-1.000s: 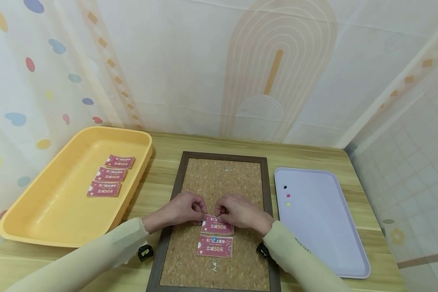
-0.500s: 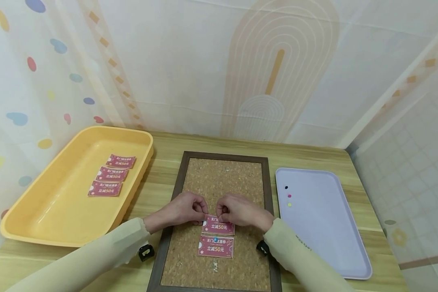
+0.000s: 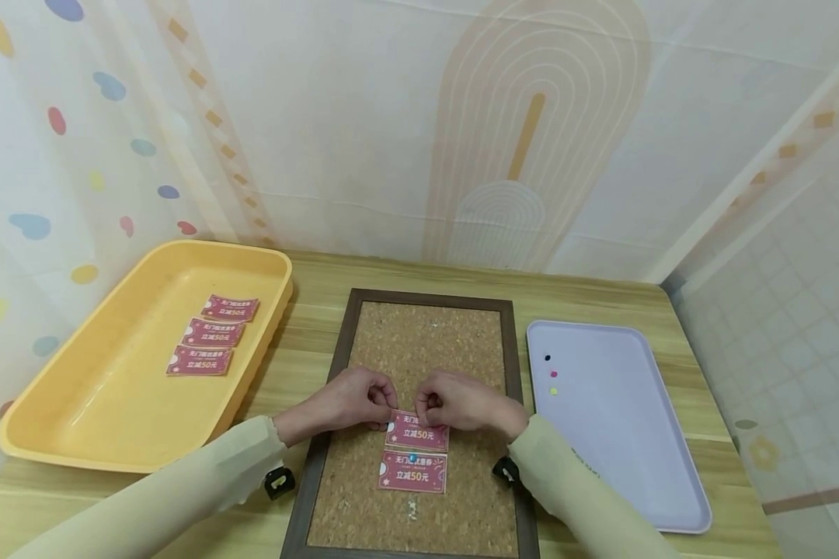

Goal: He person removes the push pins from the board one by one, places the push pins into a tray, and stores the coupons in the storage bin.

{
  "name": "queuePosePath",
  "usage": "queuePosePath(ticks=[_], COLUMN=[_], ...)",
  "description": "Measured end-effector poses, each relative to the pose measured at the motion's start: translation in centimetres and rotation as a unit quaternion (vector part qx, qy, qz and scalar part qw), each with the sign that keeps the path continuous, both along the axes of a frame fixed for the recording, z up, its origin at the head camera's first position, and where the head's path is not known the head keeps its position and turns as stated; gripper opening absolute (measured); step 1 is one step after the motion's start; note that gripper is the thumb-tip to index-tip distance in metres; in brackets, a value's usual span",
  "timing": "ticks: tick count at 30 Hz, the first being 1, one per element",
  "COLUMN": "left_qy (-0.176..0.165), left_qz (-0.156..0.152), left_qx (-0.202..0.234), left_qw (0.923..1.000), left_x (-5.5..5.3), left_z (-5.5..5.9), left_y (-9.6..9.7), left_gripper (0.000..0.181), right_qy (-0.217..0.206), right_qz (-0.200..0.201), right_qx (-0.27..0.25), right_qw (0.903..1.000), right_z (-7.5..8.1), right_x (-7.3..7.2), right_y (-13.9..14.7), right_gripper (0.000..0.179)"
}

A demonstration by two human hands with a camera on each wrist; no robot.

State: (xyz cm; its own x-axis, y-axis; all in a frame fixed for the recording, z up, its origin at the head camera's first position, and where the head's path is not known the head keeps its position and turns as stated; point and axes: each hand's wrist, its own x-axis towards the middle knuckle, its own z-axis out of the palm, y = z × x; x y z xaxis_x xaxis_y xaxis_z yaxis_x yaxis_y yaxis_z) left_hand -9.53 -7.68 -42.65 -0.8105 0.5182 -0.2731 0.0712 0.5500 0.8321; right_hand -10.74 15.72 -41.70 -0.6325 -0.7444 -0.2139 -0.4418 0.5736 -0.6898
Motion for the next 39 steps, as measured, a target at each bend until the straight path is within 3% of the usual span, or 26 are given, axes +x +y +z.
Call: queuePosePath(ticks=[5, 15, 23, 39], left_qy=[0.000, -0.006, -0.007, -0.022], left_qz=[-0.001, 0.003, 0.004, 0.009], left_qx=[0.003, 0.008, 0.004, 0.018], left_qw=[1.0000, 0.9999, 1.0000, 0.9996], left_x=[0.0, 0.0, 0.0, 0.0], left_z=[0.0, 0.0, 0.0, -0.3], left_y=[0.0, 0.0, -0.1, -0.1], left_gripper=[0.006, 0.008, 0.008, 0.006], right_qy=[-0.039, -0.049, -0.021, 0.052], right_qz=[-0.019, -0.064, -0.113, -0.174], right_qx=[-0.038, -0.094, -0.117, -0.146], right_qw=[0.9983, 0.9923, 0.9865, 0.9726], right_z=[0.0, 0.7, 1.7, 2.0], right_x=[0.0, 0.5, 1.5, 3.0], right_y=[0.6, 1.7, 3.1, 7.0], right_gripper=[0.012, 0.009, 0.003, 0.004])
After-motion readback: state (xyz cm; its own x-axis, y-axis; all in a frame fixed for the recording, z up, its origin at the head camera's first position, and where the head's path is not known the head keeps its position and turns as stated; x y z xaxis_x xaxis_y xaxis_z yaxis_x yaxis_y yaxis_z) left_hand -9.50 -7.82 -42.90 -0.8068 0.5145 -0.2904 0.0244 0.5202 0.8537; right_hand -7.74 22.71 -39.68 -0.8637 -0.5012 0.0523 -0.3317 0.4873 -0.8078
